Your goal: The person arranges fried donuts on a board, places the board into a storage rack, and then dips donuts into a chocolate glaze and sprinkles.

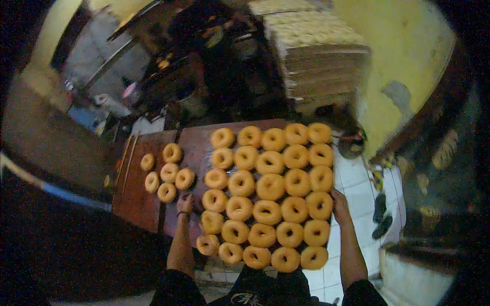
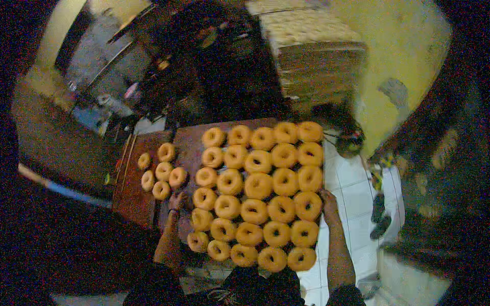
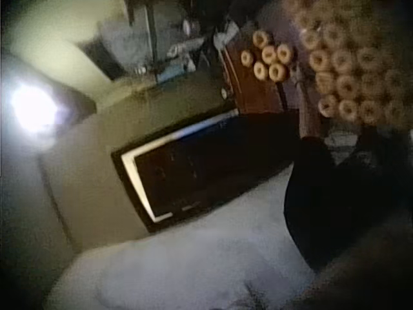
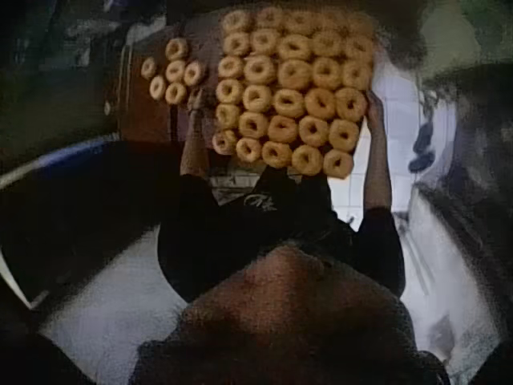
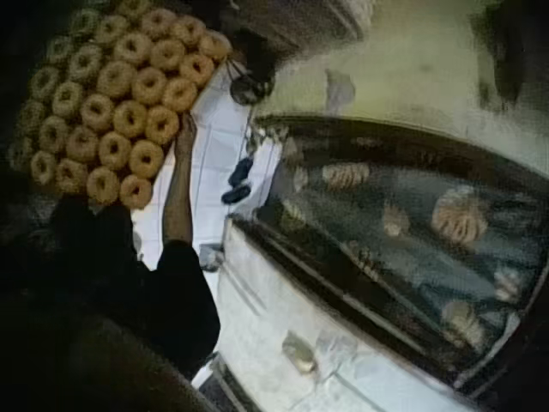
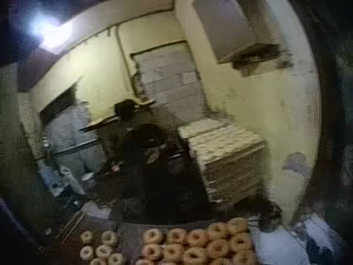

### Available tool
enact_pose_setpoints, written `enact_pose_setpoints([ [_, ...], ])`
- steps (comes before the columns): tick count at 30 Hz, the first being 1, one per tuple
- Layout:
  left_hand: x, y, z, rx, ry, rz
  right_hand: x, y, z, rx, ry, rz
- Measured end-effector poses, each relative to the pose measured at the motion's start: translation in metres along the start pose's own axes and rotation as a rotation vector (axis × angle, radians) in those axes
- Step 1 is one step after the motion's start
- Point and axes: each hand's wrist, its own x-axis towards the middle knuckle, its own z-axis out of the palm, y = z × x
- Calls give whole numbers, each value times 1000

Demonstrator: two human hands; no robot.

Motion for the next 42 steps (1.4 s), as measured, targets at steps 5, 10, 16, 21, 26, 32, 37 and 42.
enact_pose_setpoints([
  [5, -48, 35, 40, 242, -122, 111, -38, -10, 19, 98, 34, 14],
  [10, -49, 87, 75, 187, -219, 241, -27, 9, 13, 233, 11, 118],
  [16, -47, 167, 96, 262, -242, 221, -67, -20, 29, 318, 157, 144],
  [21, -60, 245, 166, -192, -725, 198, -149, -36, 33, 396, 387, -41],
  [26, -62, 304, 265, -392, -1139, 146, -202, -63, 36, 225, 733, -225],
  [32, 133, 287, 388, -224, -1325, -11, -183, -76, 142, 212, 1010, -170],
  [37, 167, 340, 460, -34, -1550, 3, -163, -43, 254, 347, 1253, -230],
  [42, 217, 405, 596, 115, -1798, 118, -102, -83, 347, 395, 1534, -290],
])
